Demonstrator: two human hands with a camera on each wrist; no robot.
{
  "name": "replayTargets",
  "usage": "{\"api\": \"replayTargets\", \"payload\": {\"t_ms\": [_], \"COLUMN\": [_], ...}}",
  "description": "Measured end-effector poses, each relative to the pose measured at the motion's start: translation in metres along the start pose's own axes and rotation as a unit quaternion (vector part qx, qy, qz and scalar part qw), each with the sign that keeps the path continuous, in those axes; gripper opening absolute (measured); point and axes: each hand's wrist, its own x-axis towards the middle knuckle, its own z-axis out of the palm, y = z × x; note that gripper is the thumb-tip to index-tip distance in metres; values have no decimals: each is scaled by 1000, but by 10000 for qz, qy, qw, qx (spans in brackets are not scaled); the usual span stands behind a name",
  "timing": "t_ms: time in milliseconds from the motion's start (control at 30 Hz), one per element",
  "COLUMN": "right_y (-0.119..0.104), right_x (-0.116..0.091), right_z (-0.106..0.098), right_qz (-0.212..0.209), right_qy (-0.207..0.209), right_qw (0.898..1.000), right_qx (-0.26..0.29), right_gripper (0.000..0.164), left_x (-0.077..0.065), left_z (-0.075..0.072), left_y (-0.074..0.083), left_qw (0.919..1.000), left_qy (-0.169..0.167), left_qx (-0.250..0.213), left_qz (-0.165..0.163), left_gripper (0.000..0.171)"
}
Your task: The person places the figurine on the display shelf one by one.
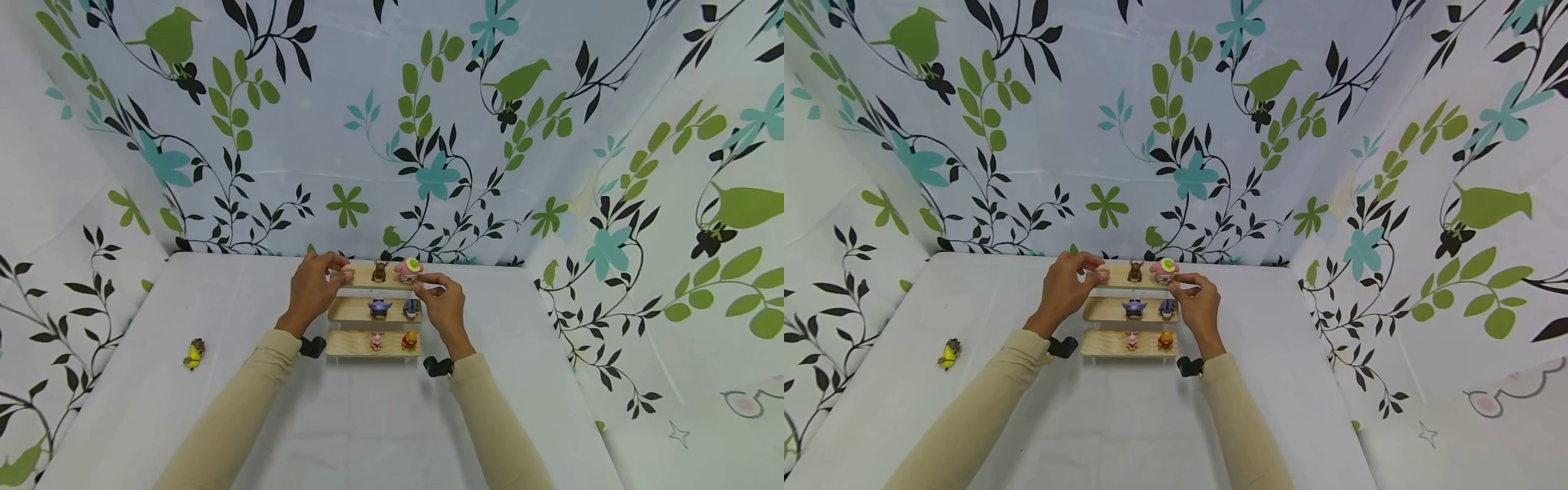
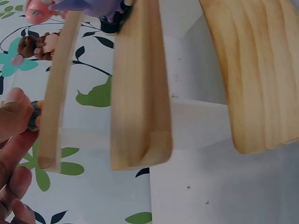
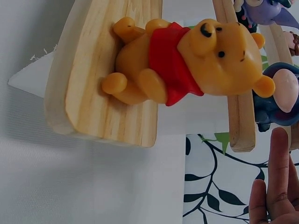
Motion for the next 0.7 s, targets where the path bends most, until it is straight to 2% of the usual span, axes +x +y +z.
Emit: {"api": "replayTargets", "payload": {"t_ms": [400, 567, 700], "right_y": [1, 1, 1], "right_x": [1, 1, 1], "right_z": [1, 1, 1], "right_qz": [-6, -20, -25], "right_qy": [-15, -15, -16], "right_qw": [10000, 10000, 10000], "right_qx": [-68, -70, -82], "right_gripper": [18, 18, 18], "left_x": [-1, -3, -3], "left_z": [2, 2, 3], "left_y": [-2, -2, -3], "left_qw": [9997, 9997, 9998], "left_qy": [-92, -39, -8], "left_qx": [202, 225, 196], "left_qz": [-105, 31, 96], "left_gripper": [35, 41, 39]}}
